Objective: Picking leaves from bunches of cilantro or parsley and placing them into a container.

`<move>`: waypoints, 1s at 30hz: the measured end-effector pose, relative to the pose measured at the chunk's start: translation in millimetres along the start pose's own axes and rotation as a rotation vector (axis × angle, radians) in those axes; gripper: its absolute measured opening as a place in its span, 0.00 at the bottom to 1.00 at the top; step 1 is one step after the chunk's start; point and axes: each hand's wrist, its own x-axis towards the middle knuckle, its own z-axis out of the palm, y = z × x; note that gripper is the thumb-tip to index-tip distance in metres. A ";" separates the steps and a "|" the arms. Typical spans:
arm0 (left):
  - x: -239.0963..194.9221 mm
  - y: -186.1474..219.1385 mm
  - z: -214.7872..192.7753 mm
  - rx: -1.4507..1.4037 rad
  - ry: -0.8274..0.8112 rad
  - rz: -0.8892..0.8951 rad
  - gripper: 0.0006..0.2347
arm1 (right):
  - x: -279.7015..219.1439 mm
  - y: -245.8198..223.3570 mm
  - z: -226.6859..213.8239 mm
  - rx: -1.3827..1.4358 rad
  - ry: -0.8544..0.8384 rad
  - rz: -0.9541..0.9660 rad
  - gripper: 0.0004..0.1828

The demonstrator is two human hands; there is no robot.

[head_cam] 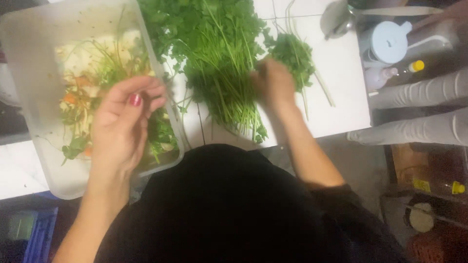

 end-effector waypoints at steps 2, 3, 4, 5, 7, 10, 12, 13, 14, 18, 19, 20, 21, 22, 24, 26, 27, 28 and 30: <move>-0.1 -5.1 4.6 0.023 -0.010 -0.021 0.11 | 1.4 -2.0 5.8 0.022 -0.002 0.047 0.04; -0.3 -6.6 6.1 0.049 -0.005 -0.042 0.10 | 5.7 -4.6 9.8 0.049 -0.017 0.085 0.07; 3.7 -8.7 5.1 0.051 -0.006 -0.028 0.10 | 12.8 -9.9 1.5 0.050 -0.009 0.074 0.07; 2.7 -10.2 3.6 0.026 0.028 -0.078 0.10 | 15.7 -16.6 -4.4 0.075 0.053 0.045 0.08; 1.1 -17.1 -0.9 -0.001 0.066 -0.129 0.11 | 19.1 -18.0 -3.4 0.102 0.110 0.016 0.09; 8.4 -29.1 0.8 -0.064 -0.040 -0.105 0.12 | 21.3 -0.4 8.2 -0.023 -0.015 0.062 0.11; 16.0 -30.4 11.4 -0.051 -0.050 -0.183 0.12 | 18.3 10.0 12.7 0.039 0.028 0.021 0.09; 20.3 -30.5 12.9 -0.048 -0.050 -0.165 0.12 | 18.0 -1.2 -0.8 0.040 0.036 0.006 0.09; 24.6 -30.8 13.8 -0.016 -0.049 -0.197 0.12 | 17.2 -12.3 -13.6 0.188 0.140 -0.011 0.07; 45.9 -10.2 47.5 0.314 0.018 -0.393 0.12 | -7.5 -26.9 -24.9 0.453 0.295 -0.094 0.05; 52.1 -13.9 53.3 0.316 0.015 -0.381 0.12 | -13.7 -43.0 -32.0 0.453 0.304 -0.104 0.05; 58.4 -16.8 59.0 0.306 -0.045 -0.332 0.14 | -20.0 -59.5 -39.2 0.464 0.312 -0.168 0.04; 63.7 -19.3 64.4 0.295 -0.100 -0.281 0.15 | -26.6 -76.4 -45.8 0.477 0.317 -0.235 0.04; 66.8 -19.3 74.1 0.297 -0.099 -0.268 0.15 | -28.7 -93.1 -53.5 0.477 0.322 -0.248 0.04; 69.5 -18.2 90.5 0.285 -0.191 -0.209 0.14 | -35.7 -128.3 -65.8 0.391 0.273 -0.276 0.09; 74.5 -13.3 94.8 0.279 -0.159 -0.200 0.13 | -38.4 -133.2 -70.8 0.370 0.232 -0.281 0.10; 78.1 -11.2 98.0 0.267 -0.127 -0.194 0.13 | -39.2 -134.6 -74.0 0.346 0.187 -0.283 0.10; 79.1 -14.6 90.5 0.271 -0.136 -0.186 0.13 | -42.0 -126.5 -74.2 0.344 0.199 -0.286 0.10; 86.1 -18.5 74.4 0.229 -0.164 -0.151 0.09 | -41.5 -111.3 -74.4 0.461 0.270 -0.325 0.09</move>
